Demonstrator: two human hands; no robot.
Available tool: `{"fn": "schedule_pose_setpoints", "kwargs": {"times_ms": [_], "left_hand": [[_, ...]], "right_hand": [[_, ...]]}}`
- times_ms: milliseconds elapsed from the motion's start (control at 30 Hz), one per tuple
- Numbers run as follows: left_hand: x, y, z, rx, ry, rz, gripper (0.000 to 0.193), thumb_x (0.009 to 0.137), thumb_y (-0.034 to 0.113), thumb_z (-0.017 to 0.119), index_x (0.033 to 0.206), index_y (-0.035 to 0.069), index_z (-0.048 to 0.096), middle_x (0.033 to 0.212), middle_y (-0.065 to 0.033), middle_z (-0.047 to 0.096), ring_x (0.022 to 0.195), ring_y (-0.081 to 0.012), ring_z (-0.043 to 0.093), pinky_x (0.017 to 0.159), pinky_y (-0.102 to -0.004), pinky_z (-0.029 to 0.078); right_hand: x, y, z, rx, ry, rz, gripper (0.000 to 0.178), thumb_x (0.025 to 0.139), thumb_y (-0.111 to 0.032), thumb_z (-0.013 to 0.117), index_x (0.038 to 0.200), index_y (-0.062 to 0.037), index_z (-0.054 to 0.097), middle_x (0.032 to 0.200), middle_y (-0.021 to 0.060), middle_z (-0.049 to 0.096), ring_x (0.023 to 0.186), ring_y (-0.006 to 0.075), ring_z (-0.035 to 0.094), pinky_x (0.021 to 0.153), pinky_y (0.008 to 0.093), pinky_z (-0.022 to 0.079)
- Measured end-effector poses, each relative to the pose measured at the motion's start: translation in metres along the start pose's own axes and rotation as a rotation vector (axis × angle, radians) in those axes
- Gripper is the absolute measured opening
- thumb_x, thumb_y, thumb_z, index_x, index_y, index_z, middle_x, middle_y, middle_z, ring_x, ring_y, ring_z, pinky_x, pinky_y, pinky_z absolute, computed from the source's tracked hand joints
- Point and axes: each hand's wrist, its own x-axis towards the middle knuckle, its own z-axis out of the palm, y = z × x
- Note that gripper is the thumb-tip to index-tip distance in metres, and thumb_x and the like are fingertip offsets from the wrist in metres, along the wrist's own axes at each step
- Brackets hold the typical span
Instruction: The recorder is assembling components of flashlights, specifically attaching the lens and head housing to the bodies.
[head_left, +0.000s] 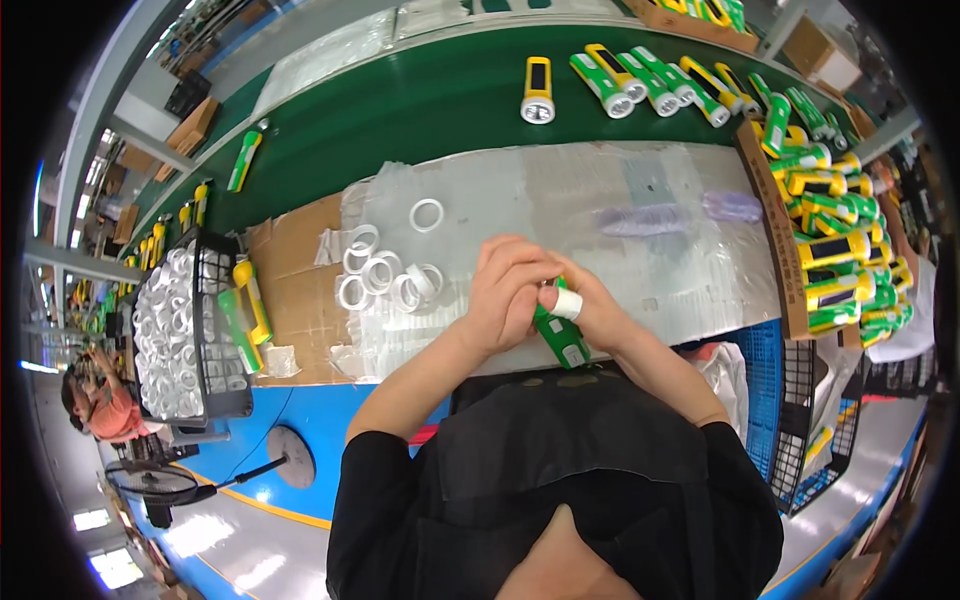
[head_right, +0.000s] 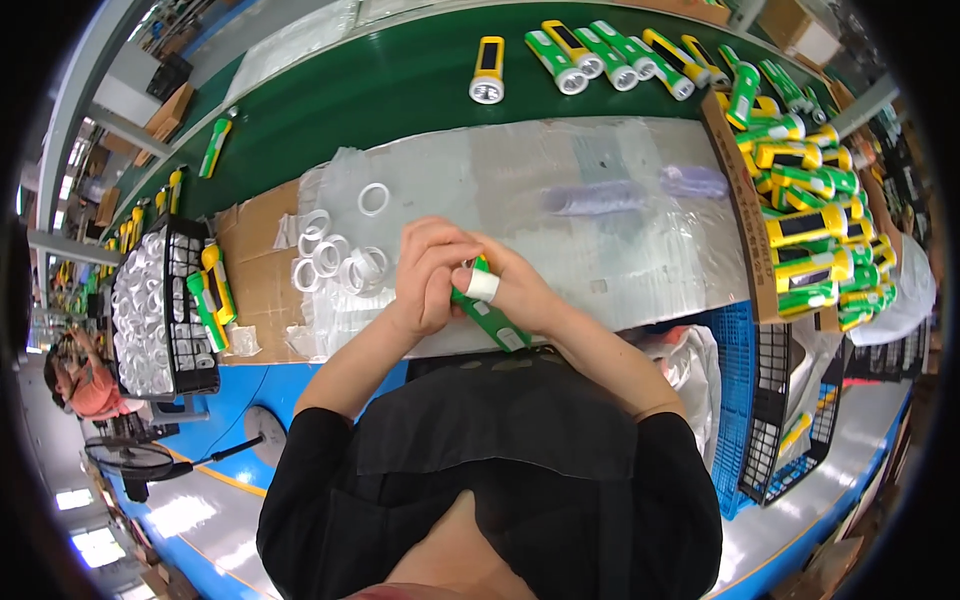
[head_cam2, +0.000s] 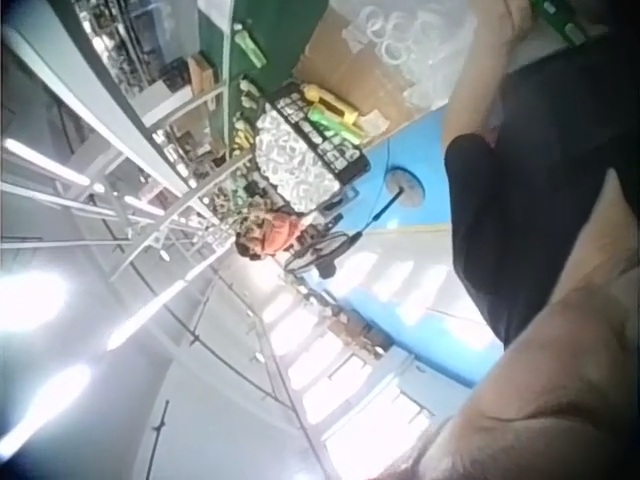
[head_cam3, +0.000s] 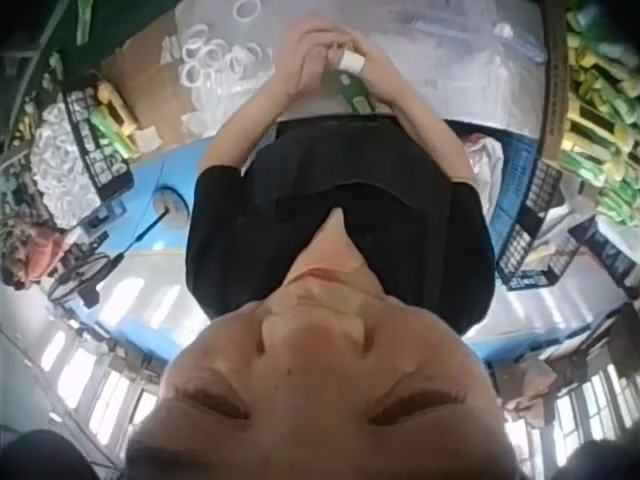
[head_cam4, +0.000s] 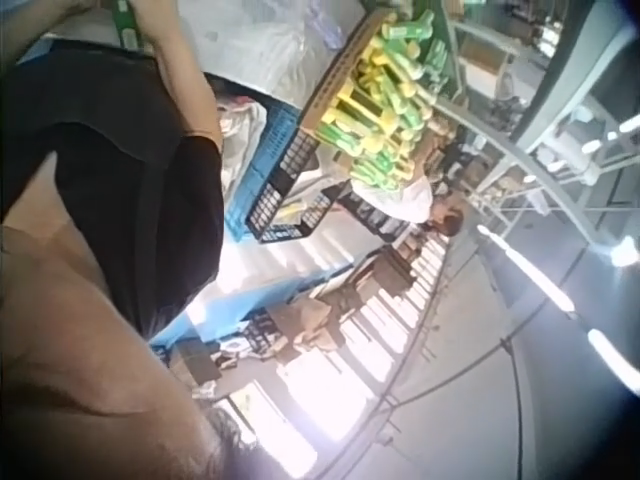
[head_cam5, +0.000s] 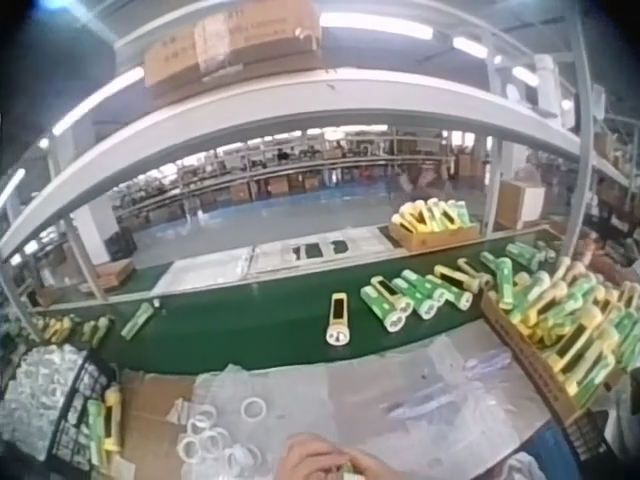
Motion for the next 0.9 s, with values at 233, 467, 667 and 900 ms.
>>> {"fn": "schedule_pose_setpoints", "kwargs": {"times_ms": [233, 467, 667, 900], "left_hand": [[0.029, -0.074, -0.069, 0.620, -0.132, -0.316, 0.042, 0.081, 0.022, 0.072, 0.119, 0.007, 0.062, 0.120, -0.0176, 0.061, 0.105, -0.0360, 0.059, 0.088, -0.0439, 0.048], [0.015, -0.096, -0.082, 0.390, -0.380, -0.663, 0.026, 0.082, 0.023, 0.076, 0.101, 0.007, 0.070, 0.111, -0.0141, 0.061, 0.090, -0.0260, 0.062, 0.077, -0.0368, 0.049], [0.051, -0.023, -0.048, -0.289, -0.014, -0.395, 0.020, 0.078, 0.011, 0.079, 0.097, 0.007, 0.073, 0.103, -0.0084, 0.060, 0.088, -0.0197, 0.055, 0.073, -0.0291, 0.046], [0.059, -0.007, -0.050, 0.040, -0.180, -0.244, 0.031, 0.072, 0.018, 0.085, 0.100, 0.009, 0.075, 0.105, -0.0073, 0.056, 0.088, -0.0182, 0.051, 0.074, -0.0306, 0.045]], "right_hand": [[0.057, -0.007, -0.013, -0.193, 0.056, -0.476, 0.050, 0.093, -0.030, 0.066, 0.129, -0.0036, 0.044, 0.104, 0.0114, 0.059, 0.096, 0.0187, 0.060, 0.078, 0.0345, 0.055], [0.062, 0.000, -0.018, -0.201, 0.073, -0.484, 0.048, 0.094, -0.029, 0.066, 0.128, -0.0032, 0.045, 0.104, 0.0101, 0.059, 0.092, 0.0171, 0.061, 0.076, 0.0328, 0.053], [0.061, -0.001, -0.023, -0.174, 0.048, -0.382, 0.042, 0.093, -0.015, 0.065, 0.128, -0.0038, 0.046, 0.111, 0.0068, 0.055, 0.097, 0.0132, 0.057, 0.083, 0.0293, 0.051], [0.059, -0.005, -0.026, -0.312, 0.012, -0.462, 0.056, 0.095, -0.027, 0.062, 0.139, -0.0047, 0.037, 0.127, 0.0080, 0.051, 0.117, 0.0169, 0.050, 0.099, 0.0317, 0.042]]}}
